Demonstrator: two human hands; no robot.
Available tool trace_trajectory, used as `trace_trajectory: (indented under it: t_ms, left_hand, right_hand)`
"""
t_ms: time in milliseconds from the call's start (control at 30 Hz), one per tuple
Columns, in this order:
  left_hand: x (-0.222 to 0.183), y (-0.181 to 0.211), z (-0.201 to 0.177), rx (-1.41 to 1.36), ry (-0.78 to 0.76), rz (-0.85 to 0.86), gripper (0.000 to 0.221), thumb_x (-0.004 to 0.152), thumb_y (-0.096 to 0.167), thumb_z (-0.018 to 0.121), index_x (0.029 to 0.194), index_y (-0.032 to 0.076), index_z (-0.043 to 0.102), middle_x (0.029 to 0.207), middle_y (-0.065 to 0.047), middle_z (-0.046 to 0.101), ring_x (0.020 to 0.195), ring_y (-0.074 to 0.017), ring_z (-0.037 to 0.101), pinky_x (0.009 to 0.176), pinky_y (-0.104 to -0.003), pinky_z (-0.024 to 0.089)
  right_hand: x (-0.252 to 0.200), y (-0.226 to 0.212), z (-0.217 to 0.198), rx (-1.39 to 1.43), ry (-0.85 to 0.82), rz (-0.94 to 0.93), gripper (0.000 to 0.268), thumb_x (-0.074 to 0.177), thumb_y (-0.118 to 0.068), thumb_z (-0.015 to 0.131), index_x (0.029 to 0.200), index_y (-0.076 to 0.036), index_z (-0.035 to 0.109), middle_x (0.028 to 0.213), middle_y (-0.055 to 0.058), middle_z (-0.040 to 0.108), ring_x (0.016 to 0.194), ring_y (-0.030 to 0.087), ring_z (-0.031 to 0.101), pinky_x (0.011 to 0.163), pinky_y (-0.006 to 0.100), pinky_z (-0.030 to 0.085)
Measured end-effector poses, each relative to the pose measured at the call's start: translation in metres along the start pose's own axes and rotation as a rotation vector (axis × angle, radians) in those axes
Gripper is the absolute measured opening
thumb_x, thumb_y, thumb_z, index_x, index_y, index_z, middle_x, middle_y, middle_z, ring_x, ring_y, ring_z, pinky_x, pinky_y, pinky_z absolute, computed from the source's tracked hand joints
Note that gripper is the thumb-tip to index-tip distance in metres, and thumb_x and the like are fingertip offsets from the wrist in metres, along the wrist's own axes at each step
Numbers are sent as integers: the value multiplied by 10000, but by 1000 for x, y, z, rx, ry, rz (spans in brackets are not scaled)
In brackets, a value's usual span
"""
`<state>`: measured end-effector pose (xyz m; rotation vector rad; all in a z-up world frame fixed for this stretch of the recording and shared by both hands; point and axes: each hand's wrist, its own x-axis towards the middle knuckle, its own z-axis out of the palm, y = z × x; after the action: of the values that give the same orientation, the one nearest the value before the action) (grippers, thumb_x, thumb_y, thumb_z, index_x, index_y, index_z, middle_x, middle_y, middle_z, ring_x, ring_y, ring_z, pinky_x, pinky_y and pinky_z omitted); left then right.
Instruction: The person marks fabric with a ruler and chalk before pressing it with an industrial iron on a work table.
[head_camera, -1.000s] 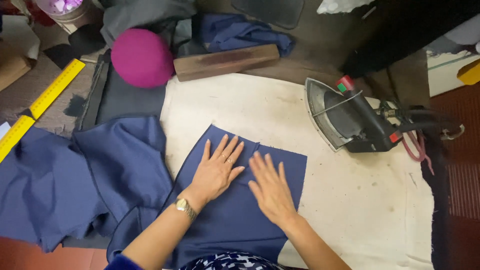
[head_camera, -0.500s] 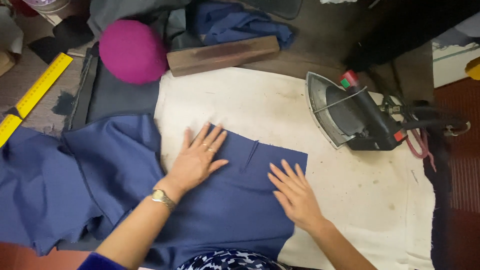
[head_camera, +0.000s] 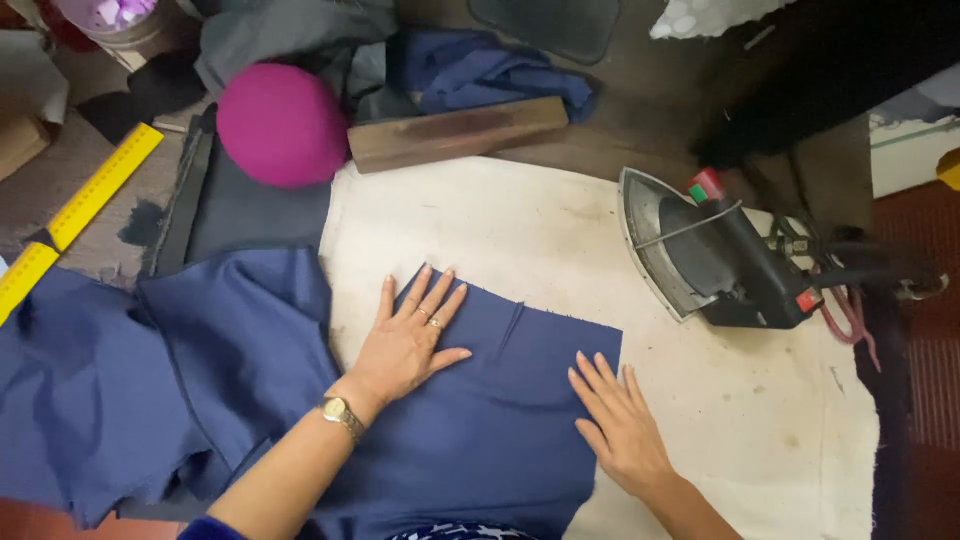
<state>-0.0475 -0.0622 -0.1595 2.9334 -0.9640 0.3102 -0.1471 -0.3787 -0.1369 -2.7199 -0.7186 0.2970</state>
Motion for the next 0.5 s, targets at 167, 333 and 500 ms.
trace_trajectory:
  t_ms: [167, 333, 500]
  left_hand:
    - [17, 18, -5, -158, 50, 39, 731, 927, 580, 418, 1497, 136, 306, 1541, -57, 342, 1425, -287, 297, 1122, -585, 191]
    - [10, 6, -1, -153, 27, 23, 739, 905, 602, 402, 1472, 132, 335, 1549, -82, 310, 1428, -318, 254, 1100, -601, 178]
    - [-4, -21, 5, -145, 48, -122, 823, 815, 640, 575, 1458, 165, 379, 1535, -106, 313, 1402, -356, 245, 1061, -612, 182]
  right_hand:
    - [73, -46, 3, 101, 278, 22, 547, 975, -269, 423, 1474, -64, 327, 1560, 106, 294, 1460, 302, 236, 1174, 539, 110]
    - [108, -61, 21, -102, 255, 18, 648, 947, -375, 463, 1492, -79, 276, 1578, 78, 256, 1438, 317, 247, 1122, 526, 190]
    - [116, 48, 137, -602, 374, 153, 908, 738, -743, 470, 1487, -263, 288, 1546, -25, 322, 1397, 174, 347, 1012, 495, 398]
